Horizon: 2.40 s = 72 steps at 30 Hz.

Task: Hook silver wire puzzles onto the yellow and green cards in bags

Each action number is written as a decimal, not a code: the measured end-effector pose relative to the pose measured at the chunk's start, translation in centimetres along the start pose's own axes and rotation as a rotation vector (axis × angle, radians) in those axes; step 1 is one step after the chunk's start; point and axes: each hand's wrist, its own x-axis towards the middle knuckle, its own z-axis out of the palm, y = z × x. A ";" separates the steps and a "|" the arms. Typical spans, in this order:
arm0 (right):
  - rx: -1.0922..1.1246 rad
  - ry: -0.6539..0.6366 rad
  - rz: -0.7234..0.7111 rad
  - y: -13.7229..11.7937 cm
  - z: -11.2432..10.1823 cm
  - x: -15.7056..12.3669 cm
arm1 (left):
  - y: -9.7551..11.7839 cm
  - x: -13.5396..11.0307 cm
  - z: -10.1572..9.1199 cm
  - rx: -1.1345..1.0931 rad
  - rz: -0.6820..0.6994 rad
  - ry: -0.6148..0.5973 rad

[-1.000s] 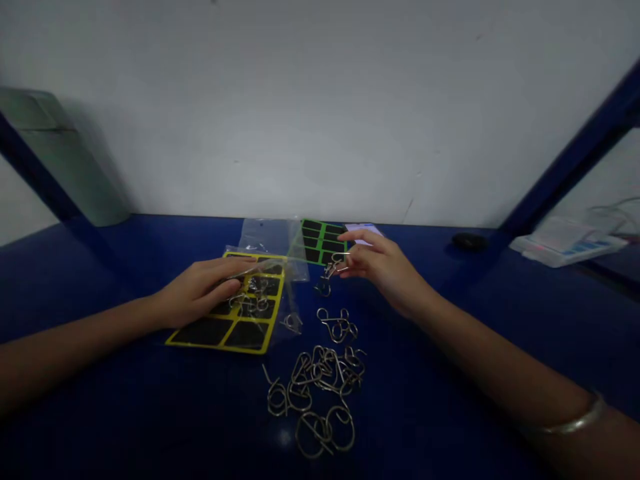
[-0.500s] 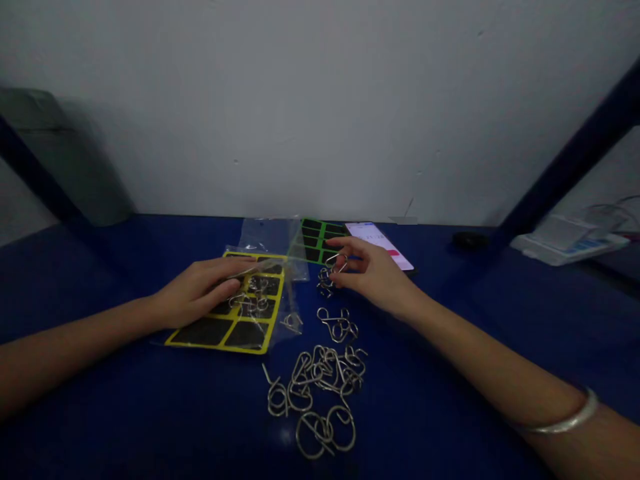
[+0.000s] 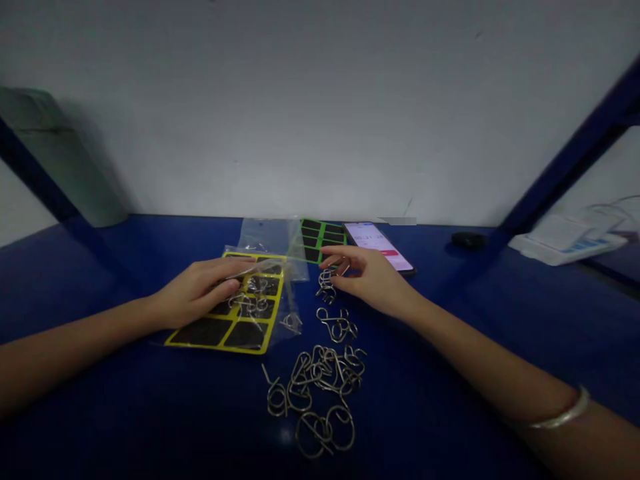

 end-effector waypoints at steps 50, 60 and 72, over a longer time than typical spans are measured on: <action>-0.005 0.092 -0.004 -1.0 -0.4 0.0 | -0.1 -0.1 0.1 0.010 0.027 0.017; 0.234 -0.012 0.313 -0.5 -0.5 -0.3 | 0.0 0.0 0.1 -0.015 0.004 0.020; -0.047 -0.106 0.044 -3.3 1.0 -1.6 | 0.0 0.0 0.0 -0.039 -0.007 0.016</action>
